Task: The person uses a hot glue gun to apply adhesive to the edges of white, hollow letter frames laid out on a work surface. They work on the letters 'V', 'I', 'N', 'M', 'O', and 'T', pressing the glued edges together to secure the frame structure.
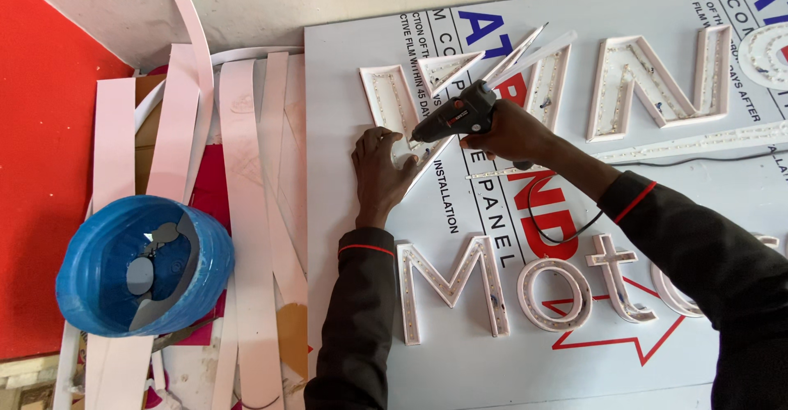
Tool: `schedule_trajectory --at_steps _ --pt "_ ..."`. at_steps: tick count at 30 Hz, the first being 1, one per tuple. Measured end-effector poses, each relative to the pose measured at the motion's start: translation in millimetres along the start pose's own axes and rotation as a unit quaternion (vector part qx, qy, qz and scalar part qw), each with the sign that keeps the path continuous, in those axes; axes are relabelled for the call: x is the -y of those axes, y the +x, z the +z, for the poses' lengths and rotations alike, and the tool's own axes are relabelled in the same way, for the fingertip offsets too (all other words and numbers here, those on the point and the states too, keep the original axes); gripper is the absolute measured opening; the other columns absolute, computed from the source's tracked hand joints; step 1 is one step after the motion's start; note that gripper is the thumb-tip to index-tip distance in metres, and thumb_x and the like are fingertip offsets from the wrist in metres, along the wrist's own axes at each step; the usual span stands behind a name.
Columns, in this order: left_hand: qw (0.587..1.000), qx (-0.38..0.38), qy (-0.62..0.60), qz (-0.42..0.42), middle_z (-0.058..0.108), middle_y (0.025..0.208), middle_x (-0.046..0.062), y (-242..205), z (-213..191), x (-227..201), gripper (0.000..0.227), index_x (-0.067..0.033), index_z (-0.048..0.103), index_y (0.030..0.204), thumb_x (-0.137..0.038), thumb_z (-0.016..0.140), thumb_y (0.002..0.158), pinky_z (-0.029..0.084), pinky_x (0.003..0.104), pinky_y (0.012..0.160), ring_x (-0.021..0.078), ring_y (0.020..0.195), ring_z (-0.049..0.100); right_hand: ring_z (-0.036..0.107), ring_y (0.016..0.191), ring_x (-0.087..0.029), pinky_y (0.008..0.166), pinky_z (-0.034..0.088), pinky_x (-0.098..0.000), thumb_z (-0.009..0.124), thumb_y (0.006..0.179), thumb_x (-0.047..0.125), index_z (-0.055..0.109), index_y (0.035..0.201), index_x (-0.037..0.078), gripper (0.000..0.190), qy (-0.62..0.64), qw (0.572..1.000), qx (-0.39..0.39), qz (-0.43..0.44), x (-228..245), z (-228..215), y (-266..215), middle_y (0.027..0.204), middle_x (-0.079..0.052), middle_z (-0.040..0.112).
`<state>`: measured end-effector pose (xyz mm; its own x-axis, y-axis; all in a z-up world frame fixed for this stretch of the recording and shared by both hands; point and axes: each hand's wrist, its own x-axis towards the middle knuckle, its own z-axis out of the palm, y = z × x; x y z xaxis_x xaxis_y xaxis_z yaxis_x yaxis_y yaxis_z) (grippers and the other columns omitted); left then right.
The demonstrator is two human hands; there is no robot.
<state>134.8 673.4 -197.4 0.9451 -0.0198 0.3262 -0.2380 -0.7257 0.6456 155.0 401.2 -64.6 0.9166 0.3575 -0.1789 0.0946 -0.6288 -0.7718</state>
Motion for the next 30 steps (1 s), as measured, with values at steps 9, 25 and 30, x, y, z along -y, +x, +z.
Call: schedule_trajectory --at_steps 9,25,30 --pt "1.0 0.001 0.009 0.0 0.06 0.132 0.005 1 3 2 0.048 -0.0168 0.077 0.132 -0.032 0.084 0.087 0.042 0.057 0.122 0.0351 0.143 0.056 0.074 0.06 -0.025 0.078 0.053 -0.0448 0.078 0.103 0.01 0.077 0.123 0.002 0.021 -0.023 1.0 0.012 0.007 7 0 -3 0.067 -0.009 0.073" --pt "1.0 -0.002 0.004 -0.002 0.063 0.133 0.008 2 1 -1 0.049 -0.0144 0.078 0.133 -0.031 0.083 0.087 0.04 0.056 0.122 0.0367 0.145 0.056 0.075 0.069 -0.03 0.078 0.056 -0.0457 0.076 0.103 0.005 0.075 0.128 -0.004 0.027 -0.044 0.997 -0.053 -0.022 -9 9 30 0.083 -0.017 0.075" --pt "1.0 0.0 0.013 0.006 0.062 0.132 0.007 3 0 -1 0.049 -0.0154 0.078 0.132 -0.033 0.083 0.087 0.041 0.057 0.121 0.037 0.144 0.056 0.077 0.076 -0.039 0.084 0.057 -0.0481 0.078 0.102 0.005 0.073 0.13 -0.007 0.03 -0.038 0.998 -0.043 -0.01 -1 14 18 0.09 -0.024 0.077"
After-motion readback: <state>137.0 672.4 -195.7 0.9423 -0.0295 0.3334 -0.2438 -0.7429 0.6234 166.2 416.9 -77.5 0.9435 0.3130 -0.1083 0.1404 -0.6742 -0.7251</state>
